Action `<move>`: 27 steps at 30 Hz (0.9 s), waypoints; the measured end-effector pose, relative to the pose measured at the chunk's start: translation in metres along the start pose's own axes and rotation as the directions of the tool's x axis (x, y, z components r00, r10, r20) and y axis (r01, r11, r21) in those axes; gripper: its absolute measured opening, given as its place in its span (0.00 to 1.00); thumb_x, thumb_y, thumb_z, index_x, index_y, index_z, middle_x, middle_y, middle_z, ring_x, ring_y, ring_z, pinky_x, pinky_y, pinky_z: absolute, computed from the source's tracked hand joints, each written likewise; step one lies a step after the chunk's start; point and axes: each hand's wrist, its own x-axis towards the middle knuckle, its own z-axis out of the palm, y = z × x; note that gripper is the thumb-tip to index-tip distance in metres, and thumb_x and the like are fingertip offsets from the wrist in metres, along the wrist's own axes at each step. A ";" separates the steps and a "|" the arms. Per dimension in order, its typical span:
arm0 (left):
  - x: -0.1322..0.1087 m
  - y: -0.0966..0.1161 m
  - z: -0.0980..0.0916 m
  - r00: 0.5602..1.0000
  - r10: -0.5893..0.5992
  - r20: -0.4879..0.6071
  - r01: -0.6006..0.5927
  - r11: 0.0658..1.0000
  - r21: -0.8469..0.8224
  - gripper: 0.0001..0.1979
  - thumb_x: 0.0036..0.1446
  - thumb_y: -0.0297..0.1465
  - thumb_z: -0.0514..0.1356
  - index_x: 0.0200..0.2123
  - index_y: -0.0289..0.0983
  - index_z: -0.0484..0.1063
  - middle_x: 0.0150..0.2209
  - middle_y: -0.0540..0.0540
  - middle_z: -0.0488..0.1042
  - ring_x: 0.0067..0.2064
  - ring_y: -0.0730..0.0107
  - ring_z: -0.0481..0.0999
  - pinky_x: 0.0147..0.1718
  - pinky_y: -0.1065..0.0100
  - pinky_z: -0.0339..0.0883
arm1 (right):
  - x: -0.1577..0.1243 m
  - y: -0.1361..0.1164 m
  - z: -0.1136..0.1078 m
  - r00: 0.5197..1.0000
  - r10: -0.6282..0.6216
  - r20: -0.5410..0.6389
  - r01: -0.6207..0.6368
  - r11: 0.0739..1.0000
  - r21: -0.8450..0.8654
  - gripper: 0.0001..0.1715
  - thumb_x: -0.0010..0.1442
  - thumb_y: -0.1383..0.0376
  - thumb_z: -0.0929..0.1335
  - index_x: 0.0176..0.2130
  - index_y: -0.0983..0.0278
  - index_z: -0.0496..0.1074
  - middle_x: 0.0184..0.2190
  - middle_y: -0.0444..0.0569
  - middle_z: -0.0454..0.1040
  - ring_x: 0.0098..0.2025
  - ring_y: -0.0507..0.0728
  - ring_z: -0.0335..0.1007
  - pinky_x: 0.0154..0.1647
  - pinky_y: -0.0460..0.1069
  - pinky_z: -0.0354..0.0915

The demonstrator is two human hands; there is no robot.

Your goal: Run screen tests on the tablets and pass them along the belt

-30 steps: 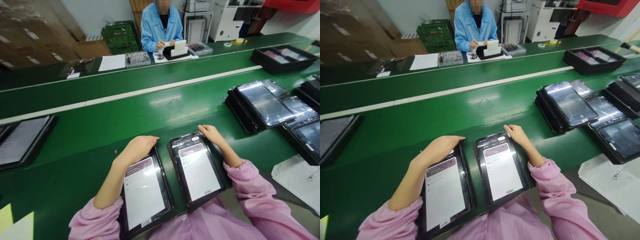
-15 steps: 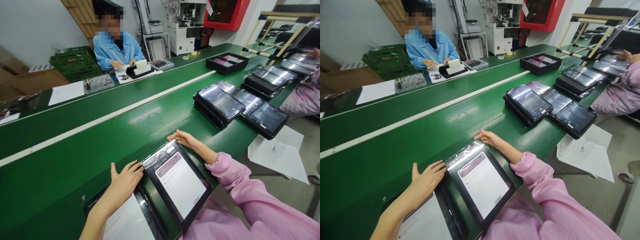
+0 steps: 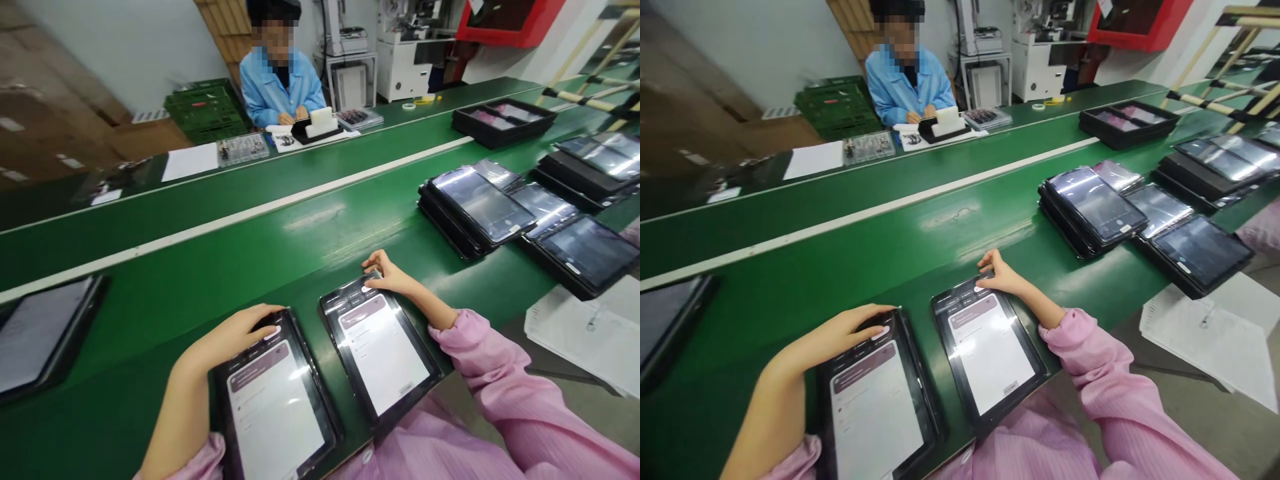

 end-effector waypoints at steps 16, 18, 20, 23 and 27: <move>-0.008 0.003 0.004 0.998 -0.018 0.063 0.022 0.998 -0.064 0.38 0.45 0.48 0.68 0.57 0.38 0.67 0.53 0.40 0.73 0.53 0.53 0.73 0.50 0.63 0.67 | -0.009 -0.009 -0.024 0.925 0.024 0.380 0.104 0.944 -0.313 0.57 0.45 0.53 0.80 0.64 0.59 0.52 0.57 0.58 0.62 0.64 0.69 0.57 0.65 0.64 0.55; -0.005 0.006 0.007 0.998 -0.037 0.055 0.039 0.998 -0.041 0.38 0.39 0.47 0.70 0.53 0.37 0.68 0.50 0.40 0.73 0.50 0.53 0.74 0.47 0.63 0.68 | -0.010 -0.011 -0.022 0.910 -0.002 0.414 0.162 0.922 -0.352 0.61 0.41 0.53 0.81 0.65 0.59 0.53 0.58 0.58 0.60 0.65 0.70 0.56 0.65 0.64 0.55; -0.001 0.007 0.007 0.997 -0.064 0.042 0.065 0.998 -0.013 0.34 0.39 0.45 0.71 0.48 0.38 0.68 0.48 0.41 0.75 0.48 0.53 0.75 0.43 0.64 0.68 | -0.009 -0.008 -0.022 0.920 -0.022 0.392 0.176 0.915 -0.363 0.62 0.39 0.55 0.82 0.65 0.59 0.55 0.57 0.56 0.62 0.63 0.69 0.58 0.64 0.63 0.57; 0.002 0.007 0.004 0.991 -0.128 -0.048 0.128 0.992 -0.005 0.22 0.51 0.41 0.64 0.48 0.41 0.69 0.46 0.46 0.78 0.47 0.57 0.77 0.42 0.65 0.68 | 0.000 0.001 -0.024 0.978 -0.003 0.208 0.062 0.958 -0.278 0.48 0.46 0.54 0.77 0.61 0.59 0.60 0.48 0.53 0.69 0.52 0.65 0.69 0.58 0.62 0.65; 0.001 0.014 0.001 0.883 -0.313 -0.351 0.375 0.919 0.125 0.15 0.66 0.33 0.48 0.49 0.41 0.71 0.48 0.43 0.80 0.50 0.55 0.78 0.44 0.62 0.69 | 0.014 0.008 -0.032 0.981 0.093 -0.171 -0.103 0.993 -0.053 0.24 0.52 0.55 0.71 0.47 0.58 0.67 0.35 0.48 0.73 0.40 0.59 0.74 0.51 0.58 0.71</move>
